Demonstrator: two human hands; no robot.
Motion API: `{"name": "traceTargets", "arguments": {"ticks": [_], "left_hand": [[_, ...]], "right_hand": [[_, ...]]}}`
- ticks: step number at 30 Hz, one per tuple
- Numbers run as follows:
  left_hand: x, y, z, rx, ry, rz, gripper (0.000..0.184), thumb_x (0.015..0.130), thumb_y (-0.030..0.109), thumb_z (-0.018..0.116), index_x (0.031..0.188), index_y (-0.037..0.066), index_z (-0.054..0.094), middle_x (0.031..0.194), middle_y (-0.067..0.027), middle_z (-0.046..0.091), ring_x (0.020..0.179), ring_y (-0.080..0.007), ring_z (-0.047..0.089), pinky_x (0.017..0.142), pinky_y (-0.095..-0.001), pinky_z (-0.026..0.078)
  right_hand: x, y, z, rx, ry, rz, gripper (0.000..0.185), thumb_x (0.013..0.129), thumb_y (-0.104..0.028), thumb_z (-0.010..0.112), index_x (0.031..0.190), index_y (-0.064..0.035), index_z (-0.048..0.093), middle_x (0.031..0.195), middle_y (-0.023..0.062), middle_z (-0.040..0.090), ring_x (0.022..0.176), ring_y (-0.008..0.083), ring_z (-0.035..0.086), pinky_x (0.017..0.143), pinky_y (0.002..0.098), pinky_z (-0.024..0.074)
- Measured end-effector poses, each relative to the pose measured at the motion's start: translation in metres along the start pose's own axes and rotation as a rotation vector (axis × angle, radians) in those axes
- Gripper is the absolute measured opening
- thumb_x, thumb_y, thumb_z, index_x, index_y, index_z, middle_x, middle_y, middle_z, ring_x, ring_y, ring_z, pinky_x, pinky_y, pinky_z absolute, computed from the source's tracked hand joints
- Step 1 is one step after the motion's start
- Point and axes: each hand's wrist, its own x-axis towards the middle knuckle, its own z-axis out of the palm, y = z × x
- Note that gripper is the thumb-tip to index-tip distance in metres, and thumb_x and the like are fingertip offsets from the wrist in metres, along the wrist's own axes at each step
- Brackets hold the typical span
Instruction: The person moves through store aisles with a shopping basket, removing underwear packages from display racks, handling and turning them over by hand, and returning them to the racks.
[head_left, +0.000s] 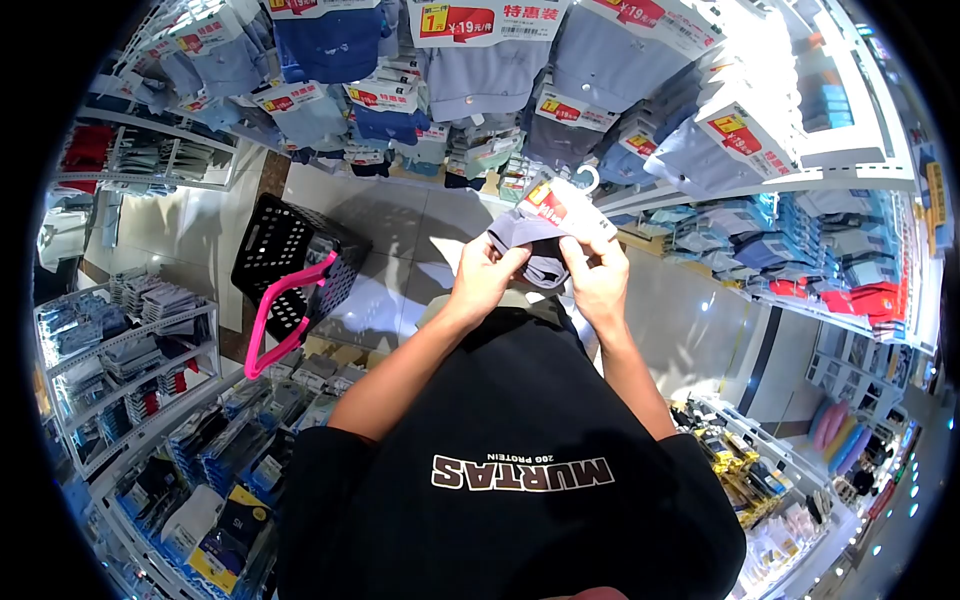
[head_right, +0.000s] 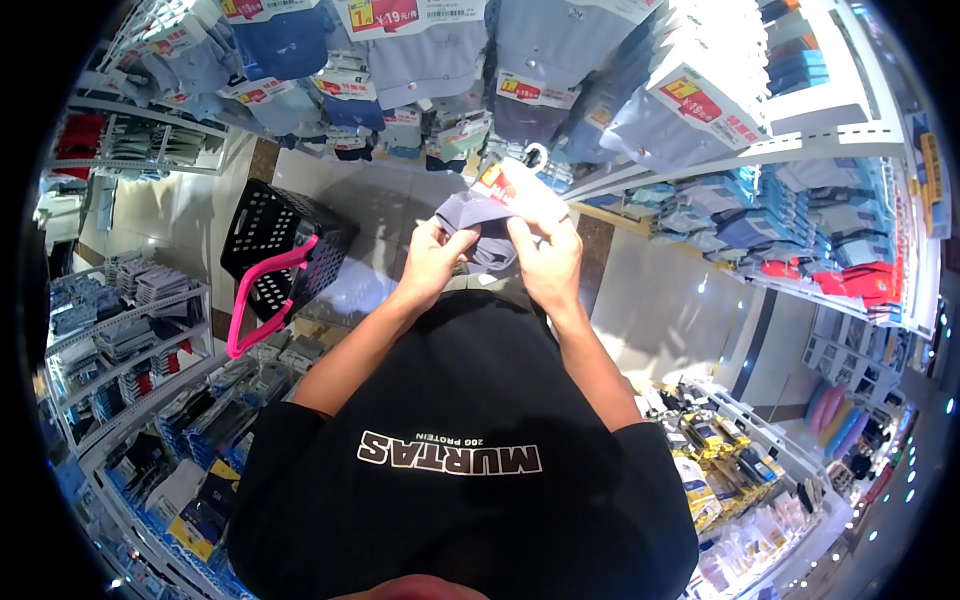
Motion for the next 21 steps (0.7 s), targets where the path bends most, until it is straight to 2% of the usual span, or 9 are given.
{"name": "traceTargets", "arguments": {"ticks": [2,3,6,7,9,12,16,17,21], "left_hand": [[0.001,-0.006,-0.002,-0.052,-0.093,0.029,0.021,0.094,0.010,0.062,0.111,-0.002,0.062,0.094,-0.0041,0.067,0.079,-0.0099,0.062,0.072,-0.0257,0.053],[0.000,-0.006,-0.003,-0.077,-0.139,0.042,0.021,0.094,0.010,0.063,0.111,-0.002,0.062,0.095,-0.0040,0.067,0.081,-0.0098,0.062,0.074,-0.0258,0.052],[0.001,-0.002,-0.009,-0.036,-0.149,0.075,0.019,0.093,0.008,0.065,0.109,-0.002,0.066,0.098,-0.0043,0.068,0.086,-0.0088,0.061,0.080,-0.0260,0.051],[0.003,-0.001,-0.010,-0.022,-0.146,0.104,0.019,0.092,0.008,0.065,0.108,-0.002,0.067,0.098,-0.0044,0.069,0.086,-0.0086,0.061,0.080,-0.0259,0.051],[0.002,0.005,-0.010,0.040,-0.119,0.112,0.019,0.092,0.007,0.066,0.107,-0.002,0.067,0.098,-0.0042,0.069,0.088,-0.0083,0.061,0.082,-0.0262,0.051],[-0.001,0.015,-0.005,0.055,-0.090,0.164,0.021,0.093,0.012,0.066,0.110,-0.001,0.066,0.095,-0.0025,0.068,0.085,-0.0084,0.060,0.080,-0.0253,0.050],[0.003,-0.001,-0.009,-0.199,-0.078,0.083,0.028,0.101,0.023,0.054,0.109,0.000,0.066,0.093,-0.0001,0.066,0.079,-0.0050,0.058,0.071,-0.0210,0.047],[0.001,-0.003,-0.015,-0.180,-0.069,0.063,0.026,0.101,0.021,0.052,0.110,0.001,0.066,0.092,0.0010,0.065,0.074,-0.0025,0.055,0.066,-0.0196,0.044],[-0.006,-0.002,-0.005,-0.232,-0.003,0.066,0.025,0.100,0.018,0.052,0.111,0.000,0.065,0.088,0.0035,0.064,0.070,-0.0006,0.050,0.062,-0.0184,0.040]], "right_hand": [[0.000,-0.011,0.001,0.009,-0.054,0.007,0.025,0.087,-0.017,0.073,0.105,-0.0003,0.071,0.104,0.0099,0.064,0.092,0.0161,0.062,0.082,0.0283,0.0486],[0.000,-0.012,0.001,0.028,-0.124,0.047,0.031,0.083,-0.018,0.076,0.108,-0.0016,0.070,0.112,0.0158,0.064,0.103,0.0239,0.062,0.089,0.0326,0.0481],[0.000,-0.020,0.002,0.112,-0.272,0.087,0.048,0.076,-0.023,0.083,0.115,-0.0009,0.066,0.118,0.0161,0.062,0.108,0.0251,0.060,0.093,0.0352,0.0464],[0.001,-0.026,0.000,0.035,-0.281,0.013,0.051,0.074,-0.021,0.084,0.117,-0.0015,0.066,0.121,0.0175,0.060,0.112,0.0264,0.058,0.095,0.0360,0.0453],[0.002,-0.023,0.004,-0.002,-0.299,-0.081,0.054,0.072,-0.022,0.085,0.116,-0.0002,0.064,0.118,0.0137,0.060,0.104,0.0210,0.060,0.086,0.0333,0.0503],[-0.002,-0.017,0.008,-0.003,-0.282,0.008,0.045,0.072,-0.018,0.082,0.111,-0.0007,0.067,0.117,0.0178,0.061,0.109,0.0281,0.059,0.094,0.0365,0.0458],[0.002,-0.010,0.011,-0.008,-0.175,0.039,0.025,0.080,-0.010,0.071,0.102,0.0011,0.069,0.088,0.0059,0.068,0.083,0.0118,0.061,0.076,0.0263,0.0489],[0.003,-0.001,0.011,0.041,-0.170,0.152,0.021,0.083,-0.010,0.069,0.100,0.0016,0.069,0.085,0.0036,0.068,0.076,0.0087,0.059,0.070,0.0245,0.0477],[0.005,0.007,0.011,0.057,-0.051,0.112,0.018,0.083,-0.011,0.071,0.096,0.0009,0.068,0.084,0.0008,0.063,0.069,0.0053,0.054,0.062,0.0220,0.0437]]}}
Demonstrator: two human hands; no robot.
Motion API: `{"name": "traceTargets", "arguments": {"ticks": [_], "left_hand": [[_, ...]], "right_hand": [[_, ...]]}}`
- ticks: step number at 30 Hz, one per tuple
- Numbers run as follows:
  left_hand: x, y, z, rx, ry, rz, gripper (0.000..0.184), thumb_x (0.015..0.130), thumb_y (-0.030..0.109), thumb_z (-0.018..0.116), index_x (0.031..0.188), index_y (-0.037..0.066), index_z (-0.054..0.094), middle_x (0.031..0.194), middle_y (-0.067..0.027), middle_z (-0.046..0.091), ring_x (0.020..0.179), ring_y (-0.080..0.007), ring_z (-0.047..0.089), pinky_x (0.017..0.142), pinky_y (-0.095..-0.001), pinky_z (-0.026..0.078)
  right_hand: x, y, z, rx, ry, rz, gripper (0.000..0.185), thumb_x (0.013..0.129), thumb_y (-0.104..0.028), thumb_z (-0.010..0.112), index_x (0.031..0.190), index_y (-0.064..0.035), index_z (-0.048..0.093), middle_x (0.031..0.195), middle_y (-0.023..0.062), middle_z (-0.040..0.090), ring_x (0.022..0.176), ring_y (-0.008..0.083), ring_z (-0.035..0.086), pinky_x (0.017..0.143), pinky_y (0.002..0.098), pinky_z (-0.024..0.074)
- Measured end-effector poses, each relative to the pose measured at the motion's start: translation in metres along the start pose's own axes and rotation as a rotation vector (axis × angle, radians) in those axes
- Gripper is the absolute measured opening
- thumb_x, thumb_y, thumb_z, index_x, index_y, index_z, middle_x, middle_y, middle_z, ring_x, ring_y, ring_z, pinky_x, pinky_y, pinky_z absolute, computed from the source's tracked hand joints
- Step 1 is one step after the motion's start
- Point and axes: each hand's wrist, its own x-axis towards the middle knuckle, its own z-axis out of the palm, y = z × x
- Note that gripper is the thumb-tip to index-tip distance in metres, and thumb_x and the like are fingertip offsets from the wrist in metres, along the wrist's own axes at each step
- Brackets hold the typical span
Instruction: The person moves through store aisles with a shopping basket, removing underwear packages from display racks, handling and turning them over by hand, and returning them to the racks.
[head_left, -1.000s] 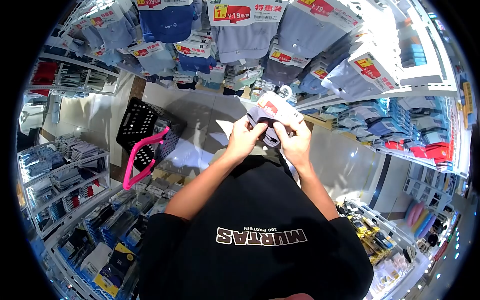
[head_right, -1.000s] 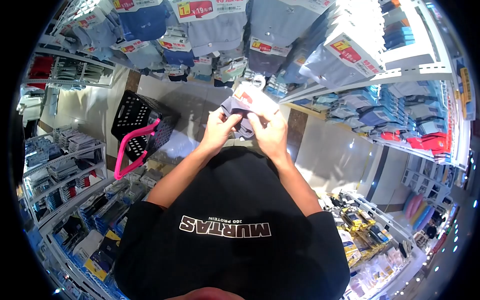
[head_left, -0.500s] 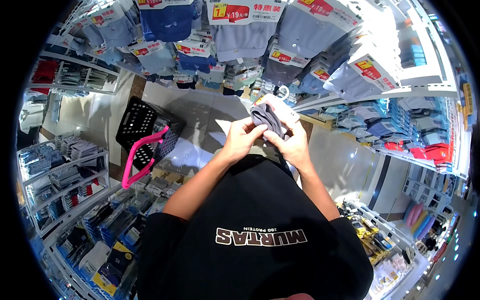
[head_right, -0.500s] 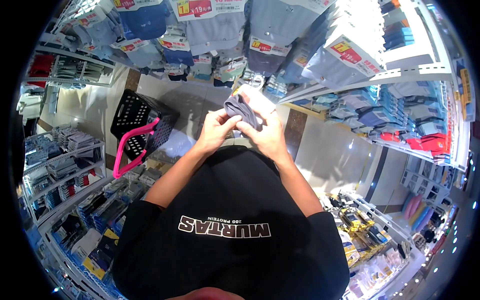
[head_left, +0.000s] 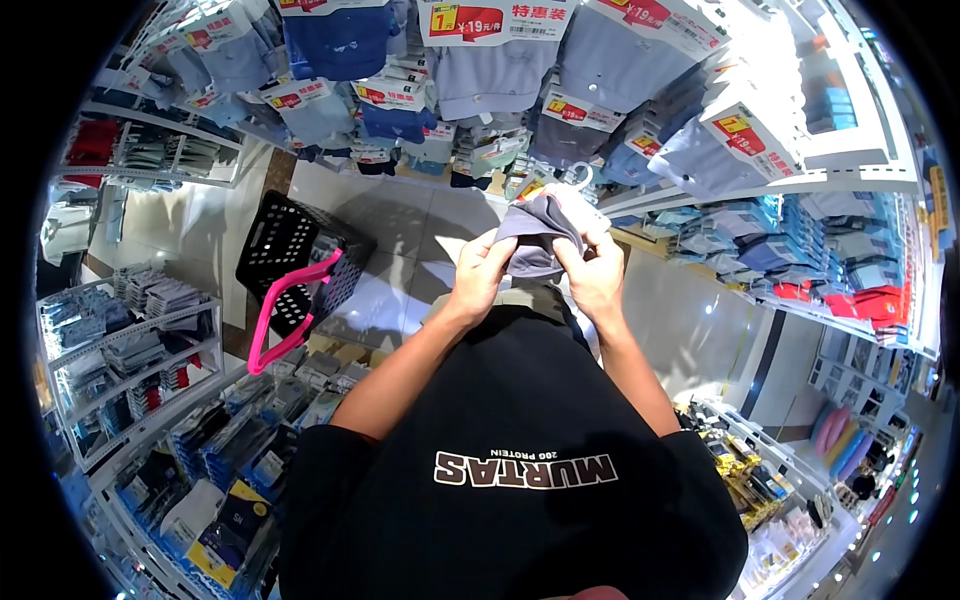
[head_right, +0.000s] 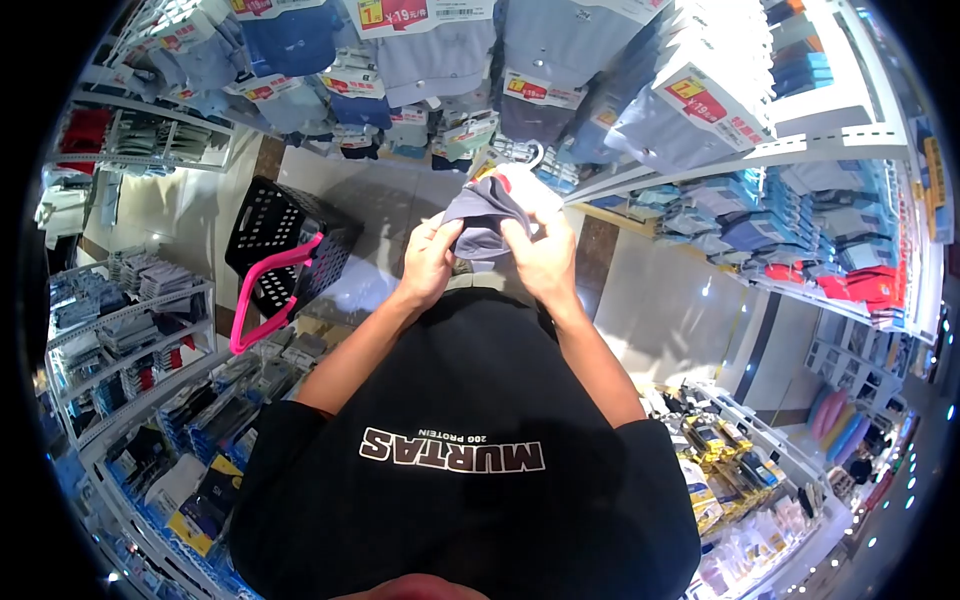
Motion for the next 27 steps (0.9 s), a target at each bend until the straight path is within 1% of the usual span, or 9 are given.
{"name": "traceTargets", "arguments": {"ticks": [3,6,10,12,14,17,22,26,27], "left_hand": [[0.001,-0.004,-0.006,0.033,0.000,0.021,0.024,0.100,0.016,0.052,0.111,0.000,0.065,0.087,0.0034,0.063,0.070,-0.0008,0.049,0.062,-0.0179,0.039],[0.001,-0.008,-0.015,0.141,0.003,0.039,0.023,0.099,0.015,0.051,0.109,0.000,0.066,0.085,0.0027,0.063,0.072,-0.0023,0.051,0.064,-0.0177,0.040],[0.006,-0.010,-0.013,0.282,0.202,0.076,0.020,0.097,0.012,0.052,0.101,0.000,0.066,0.084,-0.0003,0.064,0.073,-0.0061,0.057,0.066,-0.0210,0.046],[0.015,-0.019,-0.016,0.179,0.241,0.009,0.021,0.096,0.009,0.048,0.097,0.000,0.066,0.074,-0.0005,0.064,0.059,-0.0044,0.050,0.052,-0.0205,0.037],[0.016,-0.023,-0.034,0.307,0.074,-0.065,0.021,0.097,0.011,0.050,0.080,0.002,0.061,0.081,-0.0069,0.067,0.071,-0.0106,0.064,0.063,-0.0243,0.051],[0.015,-0.021,-0.031,0.369,0.004,-0.087,0.030,0.097,0.026,0.059,0.078,0.003,0.058,0.081,-0.0075,0.068,0.070,-0.0108,0.063,0.062,-0.0250,0.050],[0.012,-0.028,-0.035,0.389,-0.037,-0.094,0.029,0.097,0.026,0.058,0.078,0.004,0.060,0.081,-0.0057,0.068,0.070,-0.0095,0.062,0.062,-0.0241,0.048],[0.008,-0.029,-0.035,0.325,-0.059,-0.086,0.028,0.096,0.024,0.061,0.078,0.003,0.059,0.080,-0.0058,0.068,0.069,-0.0088,0.062,0.061,-0.0233,0.047],[0.008,-0.026,-0.033,0.329,-0.048,-0.085,0.028,0.096,0.024,0.061,0.078,0.003,0.059,0.079,-0.0059,0.068,0.067,-0.0089,0.061,0.061,-0.0233,0.047]], "right_hand": [[-0.005,-0.010,-0.002,-0.025,0.021,-0.033,0.017,0.083,-0.010,0.073,0.096,-0.0013,0.069,0.088,0.0001,0.058,0.066,0.0047,0.049,0.059,0.0223,0.0407],[-0.006,-0.006,-0.002,-0.003,0.019,-0.021,0.025,0.081,-0.011,0.075,0.103,-0.0005,0.068,0.096,0.0037,0.062,0.076,0.0078,0.056,0.068,0.0240,0.0455],[-0.005,-0.015,-0.012,0.056,-0.077,-0.120,0.043,0.082,-0.010,0.076,0.121,0.0021,0.061,0.118,0.0107,0.062,0.105,0.0162,0.058,0.090,0.0298,0.0466],[0.009,-0.011,-0.015,0.205,-0.007,-0.258,0.032,0.086,-0.006,0.071,0.117,0.0014,0.064,0.111,0.0083,0.065,0.098,0.0142,0.060,0.086,0.0277,0.0475],[0.020,-0.024,-0.026,0.166,0.107,-0.248,0.017,0.090,-0.002,0.064,0.106,0.0000,0.069,0.090,0.0010,0.066,0.082,0.0081,0.059,0.075,0.0220,0.0462],[0.042,-0.057,-0.049,0.228,0.143,-0.264,0.016,0.086,0.001,0.062,0.100,0.0004,0.072,0.089,0.0013,0.068,0.079,0.0077,0.060,0.072,0.0223,0.0463],[0.088,-0.119,-0.079,0.266,0.195,-0.568,0.017,0.088,0.001,0.059,0.099,0.0002,0.071,0.086,0.0005,0.067,0.075,0.0060,0.057,0.069,0.0193,0.0440],[0.131,-0.151,-0.073,0.222,0.149,-0.685,0.019,0.089,0.002,0.057,0.102,-0.0001,0.070,0.084,-0.0008,0.064,0.074,0.0061,0.053,0.070,0.0198,0.0410],[0.142,-0.139,-0.078,0.018,0.122,-0.585,0.018,0.089,0.000,0.060,0.104,-0.0013,0.070,0.089,0.0002,0.066,0.078,0.0067,0.056,0.073,0.0203,0.0433]]}}
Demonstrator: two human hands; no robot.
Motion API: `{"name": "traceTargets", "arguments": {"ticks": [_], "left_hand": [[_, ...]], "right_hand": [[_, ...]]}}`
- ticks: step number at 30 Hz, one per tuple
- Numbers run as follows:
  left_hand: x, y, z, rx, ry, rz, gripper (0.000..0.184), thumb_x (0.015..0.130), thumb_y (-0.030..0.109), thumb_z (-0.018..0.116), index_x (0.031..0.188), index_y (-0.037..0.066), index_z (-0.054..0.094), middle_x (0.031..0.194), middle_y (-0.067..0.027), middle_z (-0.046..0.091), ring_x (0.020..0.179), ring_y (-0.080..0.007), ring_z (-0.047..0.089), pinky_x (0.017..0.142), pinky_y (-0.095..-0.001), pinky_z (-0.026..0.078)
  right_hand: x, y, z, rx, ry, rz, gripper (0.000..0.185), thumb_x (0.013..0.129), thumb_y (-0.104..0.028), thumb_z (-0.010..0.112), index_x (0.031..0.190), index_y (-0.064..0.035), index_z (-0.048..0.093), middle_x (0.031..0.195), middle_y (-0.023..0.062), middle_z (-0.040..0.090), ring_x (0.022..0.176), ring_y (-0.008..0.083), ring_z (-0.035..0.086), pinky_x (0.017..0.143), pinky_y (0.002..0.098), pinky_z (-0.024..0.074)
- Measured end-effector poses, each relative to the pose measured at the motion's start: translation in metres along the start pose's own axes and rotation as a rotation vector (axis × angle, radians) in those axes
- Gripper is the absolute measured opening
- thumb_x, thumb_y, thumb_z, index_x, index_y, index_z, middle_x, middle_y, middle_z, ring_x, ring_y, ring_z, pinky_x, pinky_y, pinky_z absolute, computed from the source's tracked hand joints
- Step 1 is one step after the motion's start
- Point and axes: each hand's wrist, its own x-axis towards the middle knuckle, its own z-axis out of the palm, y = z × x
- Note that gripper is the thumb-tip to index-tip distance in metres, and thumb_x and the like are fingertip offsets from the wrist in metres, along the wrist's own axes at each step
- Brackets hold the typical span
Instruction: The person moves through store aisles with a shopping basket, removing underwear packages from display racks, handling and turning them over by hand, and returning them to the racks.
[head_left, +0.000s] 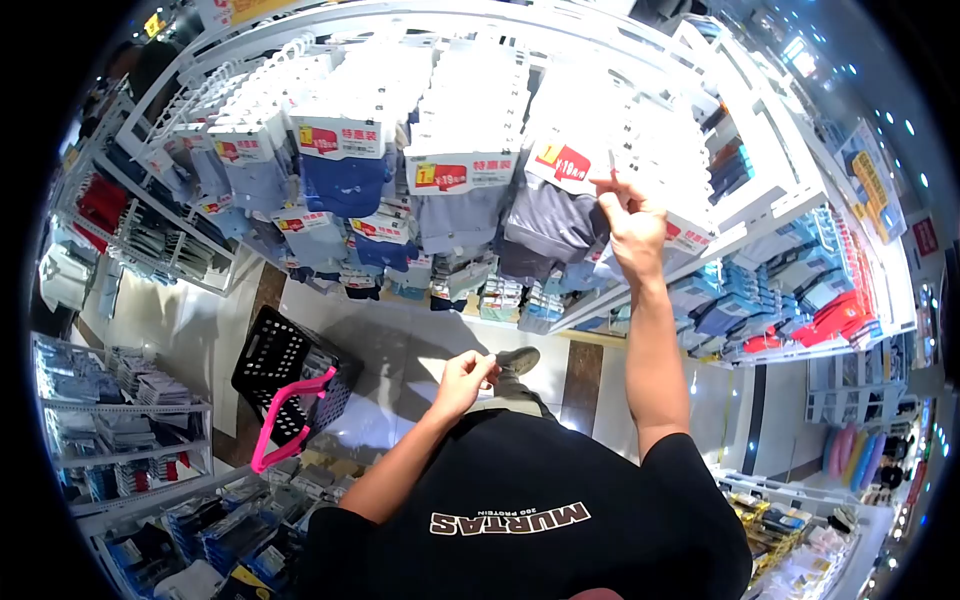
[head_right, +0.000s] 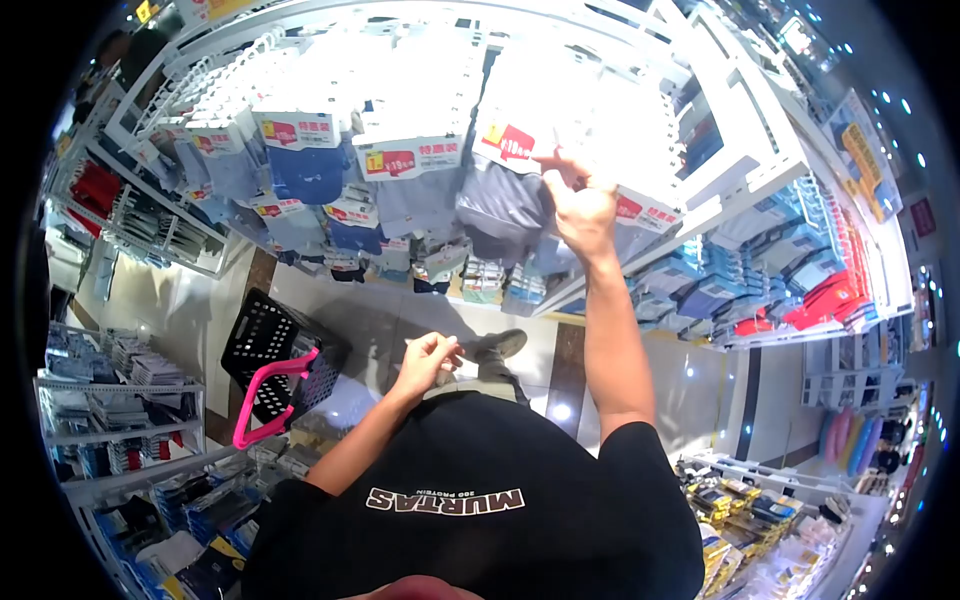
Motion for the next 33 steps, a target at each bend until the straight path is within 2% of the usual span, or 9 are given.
{"name": "traceTargets", "arguments": {"ticks": [5,9,11,15,21,22,26,30,33], "left_hand": [[0.016,0.016,-0.021,0.130,0.146,0.222,0.024,0.094,0.022,0.064,0.082,0.002,0.062,0.077,-0.0027,0.065,0.068,-0.0071,0.058,0.063,-0.0222,0.045],[0.041,0.092,-0.037,0.111,0.362,0.573,0.029,0.089,0.017,0.070,0.109,-0.001,0.059,0.099,-0.0051,0.064,0.083,-0.0104,0.059,0.076,-0.0265,0.049],[0.051,0.138,-0.044,0.277,0.488,0.719,0.047,0.086,0.019,0.073,0.124,-0.001,0.055,0.113,-0.0117,0.062,0.104,-0.0193,0.058,0.090,-0.0324,0.046],[0.061,0.205,-0.038,0.460,0.582,0.954,0.056,0.083,0.021,0.076,0.129,-0.001,0.053,0.122,-0.0165,0.059,0.111,-0.0243,0.056,0.095,-0.0349,0.043],[0.079,0.218,-0.034,0.310,0.215,0.593,0.038,0.088,0.016,0.071,0.118,-0.005,0.059,0.107,-0.0092,0.067,0.095,-0.0121,0.060,0.087,-0.0270,0.046],[0.078,0.214,-0.030,0.212,0.191,0.634,0.027,0.093,0.015,0.067,0.111,-0.004,0.062,0.097,-0.0043,0.069,0.087,-0.0069,0.059,0.081,-0.0224,0.047],[0.060,0.212,-0.026,-0.105,0.011,0.621,0.022,0.099,0.021,0.058,0.106,0.000,0.062,0.101,-0.0045,0.068,0.087,-0.0050,0.058,0.079,-0.0208,0.046],[0.034,0.209,-0.008,-0.166,-0.022,0.669,0.025,0.101,0.022,0.054,0.110,-0.001,0.059,0.103,-0.0047,0.067,0.087,-0.0053,0.058,0.079,-0.0204,0.045],[0.024,0.183,0.003,-0.151,-0.023,0.556,0.024,0.101,0.021,0.056,0.109,-0.001,0.059,0.102,-0.0045,0.066,0.088,-0.0052,0.057,0.080,-0.0209,0.045]], "right_hand": [[-0.012,0.015,0.020,-0.009,0.049,-0.056,0.022,0.085,-0.004,0.066,0.107,-0.0005,0.069,0.104,0.0108,0.067,0.101,0.0217,0.061,0.094,0.0315,0.0447],[-0.037,0.011,0.025,-0.289,0.032,-0.170,0.039,0.080,-0.009,0.071,0.119,-0.0070,0.064,0.121,0.0133,0.059,0.106,0.0236,0.057,0.092,0.0326,0.0454],[-0.059,-0.011,0.032,-0.293,0.058,0.081,0.045,0.079,-0.010,0.072,0.122,-0.0084,0.062,0.134,0.0161,0.050,0.104,0.0234,0.056,0.088,0.0324,0.0469],[-0.099,0.001,0.036,-0.218,0.123,0.067,0.048,0.079,-0.011,0.073,0.125,-0.0071,0.059,0.140,0.0226,0.041,0.116,0.0297,0.054,0.087,0.0361,0.0514],[-0.165,0.027,0.043,-0.215,-0.094,0.260,0.045,0.081,-0.010,0.072,0.124,-0.0039,0.059,0.141,0.0145,0.040,0.115,0.0226,0.056,0.090,0.0342,0.0509],[-0.172,0.029,0.043,-0.235,-0.088,0.245,0.043,0.082,-0.008,0.071,0.123,-0.0030,0.058,0.134,0.0117,0.049,0.110,0.0203,0.059,0.089,0.0331,0.0515],[-0.184,0.035,0.041,0.020,-0.101,0.470,0.039,0.086,-0.004,0.069,0.122,-0.0011,0.057,0.109,0.0061,0.064,0.097,0.0165,0.064,0.088,0.0295,0.0518],[-0.170,0.021,0.043,0.319,0.027,0.379,0.036,0.091,-0.005,0.067,0.125,-0.0021,0.056,0.111,0.0085,0.065,0.098,0.0135,0.063,0.090,0.0281,0.0501],[-0.149,-0.004,0.035,0.617,-0.017,0.196,0.066,0.093,-0.021,0.067,0.145,-0.0019,0.032,0.118,0.0140,0.061,0.104,0.0197,0.061,0.094,0.0329,0.0468]]}}
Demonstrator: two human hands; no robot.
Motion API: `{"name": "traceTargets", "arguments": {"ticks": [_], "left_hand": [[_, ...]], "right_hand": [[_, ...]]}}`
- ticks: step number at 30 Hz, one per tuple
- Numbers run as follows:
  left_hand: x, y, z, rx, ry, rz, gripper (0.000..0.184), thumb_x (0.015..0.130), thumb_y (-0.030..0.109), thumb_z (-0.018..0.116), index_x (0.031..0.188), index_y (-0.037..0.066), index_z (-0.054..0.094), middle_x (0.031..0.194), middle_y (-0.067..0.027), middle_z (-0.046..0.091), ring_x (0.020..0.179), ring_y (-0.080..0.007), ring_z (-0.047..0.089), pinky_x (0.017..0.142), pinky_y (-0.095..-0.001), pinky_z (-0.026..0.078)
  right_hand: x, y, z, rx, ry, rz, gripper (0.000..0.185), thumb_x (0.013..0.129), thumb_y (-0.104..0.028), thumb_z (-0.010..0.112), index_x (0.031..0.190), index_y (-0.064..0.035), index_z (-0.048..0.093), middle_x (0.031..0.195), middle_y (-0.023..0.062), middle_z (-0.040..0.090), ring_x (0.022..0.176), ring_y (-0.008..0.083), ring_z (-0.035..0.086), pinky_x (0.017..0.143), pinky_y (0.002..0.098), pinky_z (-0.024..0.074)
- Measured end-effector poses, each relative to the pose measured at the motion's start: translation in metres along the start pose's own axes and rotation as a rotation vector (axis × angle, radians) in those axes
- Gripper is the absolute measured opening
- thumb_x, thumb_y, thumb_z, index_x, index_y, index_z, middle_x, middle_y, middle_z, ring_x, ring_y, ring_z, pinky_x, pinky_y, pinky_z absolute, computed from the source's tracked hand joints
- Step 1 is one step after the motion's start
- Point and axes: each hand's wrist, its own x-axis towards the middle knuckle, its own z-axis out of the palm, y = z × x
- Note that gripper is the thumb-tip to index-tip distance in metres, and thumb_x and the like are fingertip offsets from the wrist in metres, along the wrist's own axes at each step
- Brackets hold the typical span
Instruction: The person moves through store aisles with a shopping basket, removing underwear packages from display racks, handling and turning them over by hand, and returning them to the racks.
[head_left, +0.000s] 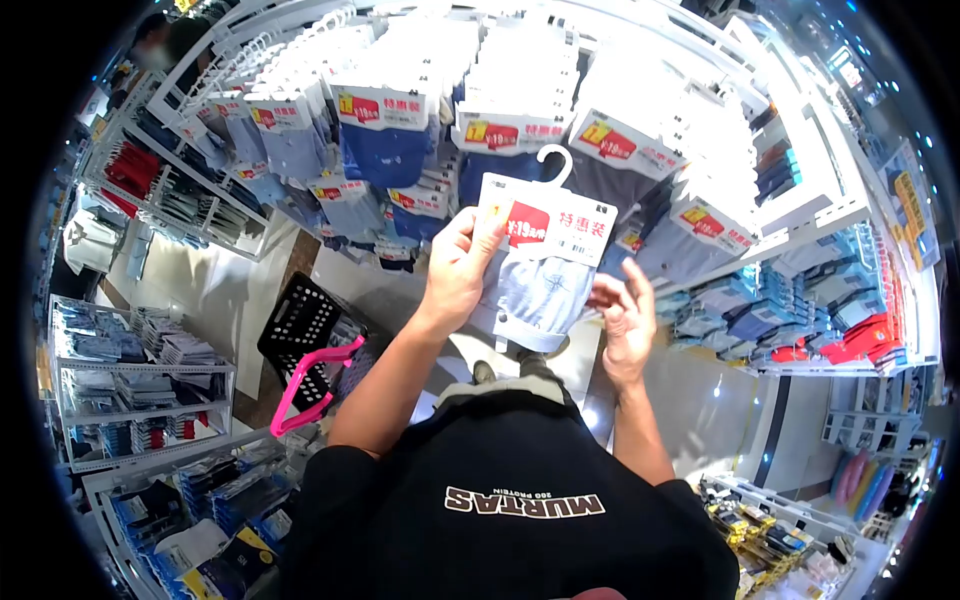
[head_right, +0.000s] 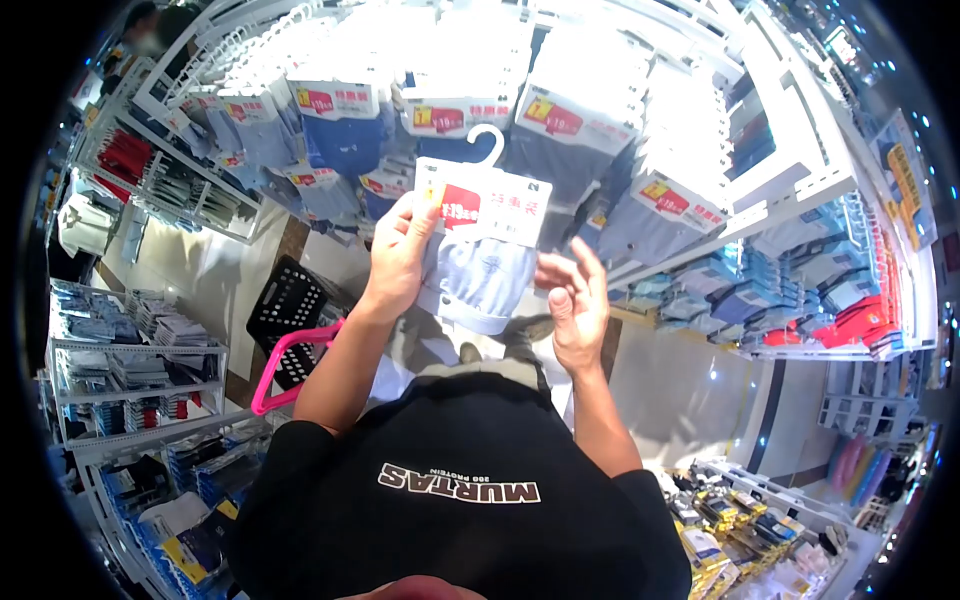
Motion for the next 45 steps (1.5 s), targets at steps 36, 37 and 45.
{"name": "traceTargets", "arguments": {"ticks": [36,37,45], "left_hand": [[-0.089,-0.080,-0.017,-0.279,-0.087,-0.454,0.062,0.089,0.010,0.069,0.141,-0.002,0.037,0.122,-0.0101,0.060,0.104,-0.0159,0.063,0.087,-0.0299,0.053],[-0.092,-0.085,-0.017,-0.243,-0.067,-0.443,0.060,0.089,0.009,0.068,0.140,-0.002,0.039,0.121,-0.0101,0.061,0.102,-0.0156,0.063,0.086,-0.0296,0.054],[-0.098,-0.087,-0.015,-0.100,0.142,-0.552,0.027,0.091,0.007,0.066,0.114,-0.005,0.059,0.097,-0.0085,0.068,0.083,-0.0131,0.067,0.074,-0.0265,0.056]], "right_hand": [[-0.027,0.032,0.013,-0.717,-0.066,0.128,0.031,0.074,-0.006,0.077,0.103,-0.0029,0.069,0.104,0.0161,0.065,0.097,0.0298,0.062,0.087,0.0357,0.0489],[-0.028,0.036,0.010,-0.704,-0.040,0.156,0.025,0.077,-0.007,0.075,0.101,-0.0018,0.069,0.099,0.0132,0.065,0.092,0.0252,0.061,0.083,0.0329,0.0483],[-0.035,0.047,0.000,-0.550,0.071,0.431,0.019,0.085,-0.016,0.072,0.094,0.0015,0.071,0.093,0.0122,0.069,0.086,0.0202,0.063,0.078,0.0318,0.0482]]}}
